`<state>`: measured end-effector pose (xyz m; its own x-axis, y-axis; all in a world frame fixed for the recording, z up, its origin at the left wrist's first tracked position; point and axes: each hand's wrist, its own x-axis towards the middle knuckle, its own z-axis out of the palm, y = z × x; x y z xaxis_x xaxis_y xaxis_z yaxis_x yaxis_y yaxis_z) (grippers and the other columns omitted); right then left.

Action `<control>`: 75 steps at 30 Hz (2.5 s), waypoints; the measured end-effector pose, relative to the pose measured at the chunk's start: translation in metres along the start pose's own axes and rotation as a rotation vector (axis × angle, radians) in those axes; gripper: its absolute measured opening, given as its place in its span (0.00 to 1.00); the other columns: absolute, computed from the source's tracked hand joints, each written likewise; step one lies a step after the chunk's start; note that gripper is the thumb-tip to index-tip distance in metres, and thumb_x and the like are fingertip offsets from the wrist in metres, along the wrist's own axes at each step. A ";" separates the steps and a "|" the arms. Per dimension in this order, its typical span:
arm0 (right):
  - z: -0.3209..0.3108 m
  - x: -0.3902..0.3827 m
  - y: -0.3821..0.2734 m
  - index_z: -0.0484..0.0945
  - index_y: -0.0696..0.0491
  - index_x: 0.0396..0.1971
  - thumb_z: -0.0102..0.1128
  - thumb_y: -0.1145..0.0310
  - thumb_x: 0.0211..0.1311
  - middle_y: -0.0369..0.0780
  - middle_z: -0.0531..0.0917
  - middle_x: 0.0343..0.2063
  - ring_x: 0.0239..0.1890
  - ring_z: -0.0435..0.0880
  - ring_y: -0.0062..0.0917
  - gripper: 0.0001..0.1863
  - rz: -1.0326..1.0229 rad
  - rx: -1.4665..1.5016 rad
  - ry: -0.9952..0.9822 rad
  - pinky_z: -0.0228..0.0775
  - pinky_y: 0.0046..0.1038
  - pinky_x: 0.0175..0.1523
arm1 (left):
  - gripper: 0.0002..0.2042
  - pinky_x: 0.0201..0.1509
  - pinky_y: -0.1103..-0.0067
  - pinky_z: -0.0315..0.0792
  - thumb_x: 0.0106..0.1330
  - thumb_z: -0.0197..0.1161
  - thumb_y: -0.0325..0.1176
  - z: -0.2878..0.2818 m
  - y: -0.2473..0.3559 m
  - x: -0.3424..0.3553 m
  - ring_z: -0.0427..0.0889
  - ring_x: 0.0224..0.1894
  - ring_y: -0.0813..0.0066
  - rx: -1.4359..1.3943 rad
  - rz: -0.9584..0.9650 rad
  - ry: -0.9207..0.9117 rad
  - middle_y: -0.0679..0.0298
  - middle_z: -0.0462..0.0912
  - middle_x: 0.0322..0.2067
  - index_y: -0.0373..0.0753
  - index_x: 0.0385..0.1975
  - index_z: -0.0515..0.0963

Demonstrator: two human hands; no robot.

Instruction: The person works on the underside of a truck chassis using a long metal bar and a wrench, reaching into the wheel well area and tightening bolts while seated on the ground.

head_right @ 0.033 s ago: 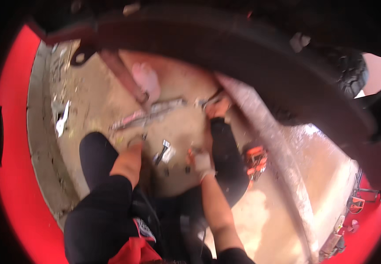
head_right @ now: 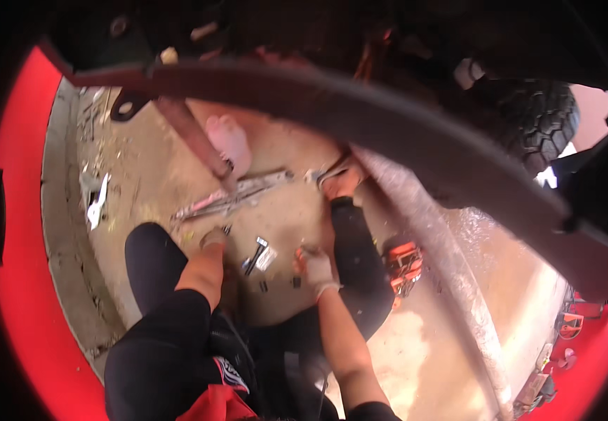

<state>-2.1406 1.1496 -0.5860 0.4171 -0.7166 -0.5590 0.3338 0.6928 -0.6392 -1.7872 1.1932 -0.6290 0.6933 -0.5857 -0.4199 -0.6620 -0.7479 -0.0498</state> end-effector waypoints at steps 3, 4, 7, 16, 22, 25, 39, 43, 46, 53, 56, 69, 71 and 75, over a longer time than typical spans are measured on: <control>-0.048 -0.027 -0.003 0.75 0.52 0.46 0.63 0.70 0.66 0.38 0.82 0.33 0.25 0.84 0.30 0.12 0.034 0.012 0.185 0.76 0.31 0.26 | 0.19 0.58 0.65 0.77 0.69 0.59 0.36 0.008 0.066 -0.038 0.79 0.62 0.60 0.073 0.050 -0.357 0.60 0.82 0.57 0.46 0.59 0.79; -0.054 -0.026 -0.004 0.75 0.51 0.46 0.63 0.69 0.66 0.38 0.82 0.32 0.25 0.85 0.31 0.11 0.074 0.097 0.146 0.77 0.30 0.25 | 0.19 0.58 0.65 0.77 0.69 0.59 0.36 0.003 0.080 -0.040 0.79 0.62 0.60 0.073 0.079 -0.349 0.60 0.82 0.57 0.46 0.59 0.79; -0.079 -0.040 -0.008 0.76 0.49 0.41 0.62 0.69 0.66 0.37 0.81 0.35 0.30 0.83 0.33 0.07 -0.078 -0.221 0.233 0.75 0.33 0.31 | 0.26 0.63 0.66 0.73 0.60 0.66 0.40 0.001 0.115 -0.061 0.77 0.63 0.61 0.072 0.129 -0.460 0.55 0.76 0.63 0.42 0.60 0.76; -0.059 -0.018 -0.077 0.77 0.44 0.41 0.63 0.56 0.66 0.32 0.77 0.30 0.22 0.77 0.30 0.10 -0.353 0.292 0.204 0.70 0.33 0.22 | 0.31 0.67 0.72 0.66 0.75 0.47 0.46 -0.054 0.222 -0.098 0.73 0.66 0.60 -0.524 1.215 -0.161 0.50 0.73 0.64 0.33 0.71 0.56; 0.001 -0.103 -0.212 0.77 0.53 0.42 0.59 0.57 0.72 0.35 0.81 0.39 0.40 0.80 0.23 0.14 -0.773 0.069 0.113 0.74 0.27 0.37 | 0.20 0.55 0.61 0.73 0.71 0.56 0.45 -0.221 0.250 -0.245 0.82 0.51 0.51 -0.531 1.531 -0.191 0.49 0.82 0.45 0.42 0.57 0.70; 0.047 -0.174 -0.250 0.78 0.53 0.40 0.57 0.59 0.73 0.34 0.83 0.36 0.35 0.81 0.18 0.12 -0.758 -0.142 0.214 0.74 0.22 0.35 | 0.17 0.50 0.60 0.74 0.70 0.58 0.43 -0.221 0.260 -0.242 0.83 0.45 0.49 -0.711 1.739 -0.163 0.49 0.82 0.41 0.41 0.52 0.70; 0.083 -0.193 -0.270 0.79 0.57 0.37 0.56 0.62 0.74 0.34 0.80 0.27 0.22 0.77 0.15 0.12 -0.751 -0.557 0.595 0.68 0.19 0.28 | 0.17 0.37 0.60 0.79 0.69 0.58 0.44 -0.219 0.276 -0.244 0.86 0.36 0.50 -0.749 1.819 0.029 0.49 0.85 0.37 0.43 0.52 0.72; 0.092 -0.182 -0.263 0.79 0.61 0.42 0.57 0.63 0.72 0.36 0.84 0.29 0.21 0.77 0.16 0.14 -0.796 -0.710 0.668 0.68 0.18 0.24 | 0.18 0.35 0.62 0.79 0.68 0.60 0.45 -0.220 0.265 -0.242 0.86 0.31 0.51 -0.678 1.717 0.129 0.53 0.86 0.29 0.44 0.52 0.72; 0.100 -0.178 -0.265 0.78 0.59 0.38 0.57 0.62 0.71 0.37 0.83 0.25 0.17 0.76 0.16 0.13 -0.724 -0.767 0.698 0.66 0.20 0.21 | 0.18 0.34 0.62 0.79 0.67 0.61 0.46 -0.222 0.262 -0.246 0.86 0.30 0.52 -0.603 1.632 0.238 0.54 0.85 0.27 0.45 0.52 0.72; 0.101 -0.187 -0.275 0.78 0.60 0.46 0.52 0.59 0.74 0.37 0.84 0.30 0.23 0.80 0.15 0.18 -0.540 -0.426 0.505 0.69 0.18 0.25 | 0.19 0.31 0.61 0.78 0.68 0.60 0.46 -0.232 0.257 -0.244 0.85 0.29 0.49 -0.866 1.728 0.366 0.53 0.84 0.26 0.45 0.53 0.72; 0.107 -0.196 -0.279 0.77 0.57 0.33 0.51 0.62 0.74 0.38 0.81 0.22 0.19 0.78 0.17 0.14 -0.641 -0.646 0.500 0.69 0.19 0.24 | 0.19 0.32 0.60 0.78 0.68 0.60 0.46 -0.234 0.255 -0.238 0.84 0.28 0.47 -0.704 1.769 0.187 0.52 0.84 0.26 0.45 0.55 0.71; 0.095 -0.176 -0.270 0.76 0.57 0.46 0.52 0.62 0.75 0.35 0.80 0.29 0.24 0.75 0.14 0.13 -0.578 -0.844 0.467 0.67 0.19 0.27 | 0.19 0.40 0.63 0.78 0.70 0.59 0.42 -0.230 0.258 -0.234 0.86 0.37 0.50 -0.665 1.731 0.103 0.50 0.86 0.36 0.41 0.56 0.71; 0.087 -0.157 -0.254 0.72 0.57 0.54 0.53 0.61 0.75 0.36 0.80 0.35 0.30 0.77 0.15 0.17 -0.761 -0.686 0.418 0.70 0.20 0.34 | 0.21 0.41 0.64 0.78 0.69 0.60 0.40 -0.228 0.262 -0.230 0.85 0.38 0.50 -0.776 1.732 0.118 0.50 0.85 0.38 0.41 0.60 0.69; 0.060 -0.137 -0.227 0.56 0.56 0.72 0.62 0.54 0.70 0.37 0.76 0.48 0.49 0.76 0.19 0.39 -0.769 -0.401 0.181 0.70 0.24 0.54 | 0.30 0.44 0.67 0.77 0.67 0.63 0.37 -0.225 0.279 -0.219 0.84 0.38 0.51 -1.048 1.494 0.092 0.53 0.84 0.37 0.40 0.68 0.64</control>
<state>-2.2228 1.0957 -0.3321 0.0479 -0.9977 0.0488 0.1316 -0.0421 -0.9904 -2.0599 1.0426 -0.3470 -0.2083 -0.8563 0.4725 -0.2641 0.5144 0.8158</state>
